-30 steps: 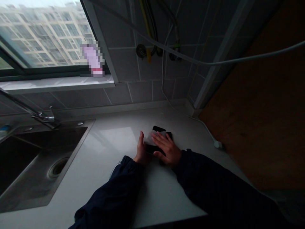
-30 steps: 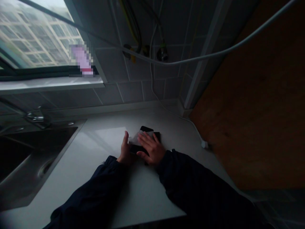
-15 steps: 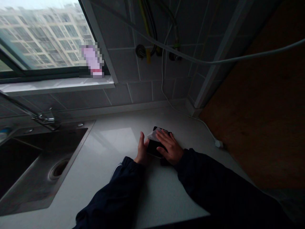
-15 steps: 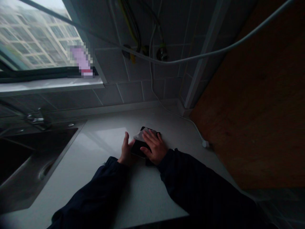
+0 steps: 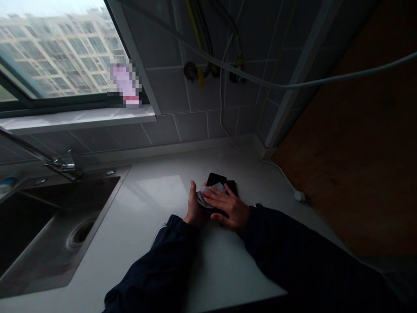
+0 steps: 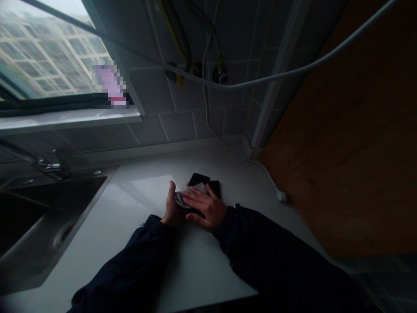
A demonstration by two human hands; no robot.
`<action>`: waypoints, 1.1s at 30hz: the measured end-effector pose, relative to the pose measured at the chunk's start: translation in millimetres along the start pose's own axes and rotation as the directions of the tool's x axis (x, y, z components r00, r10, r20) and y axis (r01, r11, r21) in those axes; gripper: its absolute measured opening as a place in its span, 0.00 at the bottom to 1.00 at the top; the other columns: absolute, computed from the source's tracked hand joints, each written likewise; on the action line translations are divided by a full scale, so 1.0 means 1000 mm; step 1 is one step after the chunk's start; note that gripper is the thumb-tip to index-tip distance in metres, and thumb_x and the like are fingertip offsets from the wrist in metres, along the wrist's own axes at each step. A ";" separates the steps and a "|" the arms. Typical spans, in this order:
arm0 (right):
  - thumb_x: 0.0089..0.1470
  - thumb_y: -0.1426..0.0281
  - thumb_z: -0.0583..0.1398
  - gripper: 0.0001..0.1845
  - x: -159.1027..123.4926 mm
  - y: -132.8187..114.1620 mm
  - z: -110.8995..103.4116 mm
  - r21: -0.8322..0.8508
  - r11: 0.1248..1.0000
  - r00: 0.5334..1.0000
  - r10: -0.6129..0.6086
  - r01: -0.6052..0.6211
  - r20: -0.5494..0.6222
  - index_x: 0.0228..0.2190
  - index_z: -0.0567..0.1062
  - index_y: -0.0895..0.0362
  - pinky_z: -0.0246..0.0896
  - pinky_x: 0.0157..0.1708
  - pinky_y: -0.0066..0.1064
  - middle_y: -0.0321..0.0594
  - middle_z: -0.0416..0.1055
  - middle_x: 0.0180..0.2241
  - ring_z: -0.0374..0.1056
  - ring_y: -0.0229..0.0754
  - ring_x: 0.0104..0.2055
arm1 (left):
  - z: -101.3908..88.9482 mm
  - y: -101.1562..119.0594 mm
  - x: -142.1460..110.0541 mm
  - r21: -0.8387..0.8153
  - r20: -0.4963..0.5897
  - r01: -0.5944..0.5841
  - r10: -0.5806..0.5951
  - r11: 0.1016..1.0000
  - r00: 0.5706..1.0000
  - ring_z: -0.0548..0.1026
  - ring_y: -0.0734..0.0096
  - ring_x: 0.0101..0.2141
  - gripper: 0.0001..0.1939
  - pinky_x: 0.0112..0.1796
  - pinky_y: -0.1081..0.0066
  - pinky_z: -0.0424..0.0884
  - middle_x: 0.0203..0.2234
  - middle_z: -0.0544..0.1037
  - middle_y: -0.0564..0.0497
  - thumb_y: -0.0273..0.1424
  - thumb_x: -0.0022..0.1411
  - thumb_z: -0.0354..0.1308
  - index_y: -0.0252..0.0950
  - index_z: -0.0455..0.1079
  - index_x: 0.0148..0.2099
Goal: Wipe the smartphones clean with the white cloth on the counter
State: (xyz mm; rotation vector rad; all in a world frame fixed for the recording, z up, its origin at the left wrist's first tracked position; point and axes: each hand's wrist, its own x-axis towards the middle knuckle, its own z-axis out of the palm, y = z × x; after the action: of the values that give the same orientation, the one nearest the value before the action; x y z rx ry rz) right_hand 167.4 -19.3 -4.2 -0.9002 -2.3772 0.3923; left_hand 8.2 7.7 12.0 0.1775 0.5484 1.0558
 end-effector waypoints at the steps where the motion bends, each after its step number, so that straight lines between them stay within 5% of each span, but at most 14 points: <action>1: 0.70 0.49 0.48 0.32 0.000 0.002 0.001 -0.011 1.000 1.000 0.024 -0.025 -0.017 0.67 0.62 0.51 0.30 0.69 0.67 0.47 0.61 0.68 0.51 0.53 0.73 | 0.000 0.000 0.000 0.007 -0.015 0.001 -0.001 1.000 1.000 0.81 0.51 0.46 0.32 0.54 0.57 0.71 0.38 0.83 0.38 0.55 0.70 0.46 0.31 0.77 0.42; 9: 0.71 0.50 0.46 0.31 0.003 0.011 -0.001 0.033 0.973 0.971 0.231 -0.230 -0.064 0.66 0.64 0.50 0.32 0.66 0.73 0.48 0.59 0.68 0.48 0.57 0.74 | 0.003 0.003 -0.004 0.041 -0.021 0.063 -0.063 0.997 0.998 0.81 0.49 0.47 0.35 0.53 0.54 0.72 0.45 0.82 0.38 0.55 0.71 0.44 0.31 0.72 0.59; 17: 0.68 0.45 0.49 0.36 -0.002 -0.002 0.000 0.075 0.994 0.994 -0.079 0.073 0.070 0.66 0.64 0.53 0.22 0.70 0.66 0.47 0.60 0.68 0.46 0.55 0.74 | -0.005 0.001 0.000 0.089 0.076 0.051 -0.058 0.995 0.995 0.81 0.50 0.47 0.39 0.53 0.55 0.72 0.46 0.82 0.37 0.58 0.68 0.44 0.32 0.70 0.62; 24: 0.71 0.50 0.45 0.33 0.001 0.016 -0.003 -0.047 0.988 0.985 0.144 -0.150 -0.097 0.66 0.64 0.54 0.31 0.68 0.70 0.49 0.60 0.68 0.49 0.57 0.73 | -0.009 0.003 0.001 0.076 0.029 0.090 -0.092 0.993 0.995 0.80 0.47 0.49 0.38 0.53 0.53 0.72 0.47 0.82 0.37 0.56 0.70 0.45 0.30 0.68 0.64; 29: 0.64 0.42 0.53 0.41 -0.001 0.012 -0.003 0.031 0.997 0.998 -0.064 0.065 -0.001 0.67 0.63 0.55 0.24 0.69 0.66 0.50 0.60 0.68 0.48 0.57 0.74 | -0.010 0.001 0.001 0.045 0.045 0.083 -0.085 0.996 0.995 0.80 0.46 0.49 0.38 0.54 0.52 0.71 0.45 0.82 0.37 0.59 0.65 0.52 0.30 0.72 0.59; 33: 0.67 0.46 0.51 0.35 -0.001 0.017 -0.001 0.013 1.000 0.996 0.026 -0.025 -0.085 0.66 0.65 0.52 0.24 0.69 0.67 0.49 0.63 0.67 0.51 0.56 0.73 | -0.009 0.001 0.002 0.049 0.015 0.060 -0.061 0.997 0.998 0.80 0.46 0.49 0.35 0.55 0.52 0.70 0.44 0.82 0.37 0.57 0.67 0.50 0.30 0.74 0.55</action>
State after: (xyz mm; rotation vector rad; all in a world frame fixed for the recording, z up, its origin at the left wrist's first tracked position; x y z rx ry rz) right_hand 176.8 -7.4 -11.2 -0.9246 -2.2857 0.3706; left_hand 3.4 8.8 3.6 0.2113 0.5617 0.9818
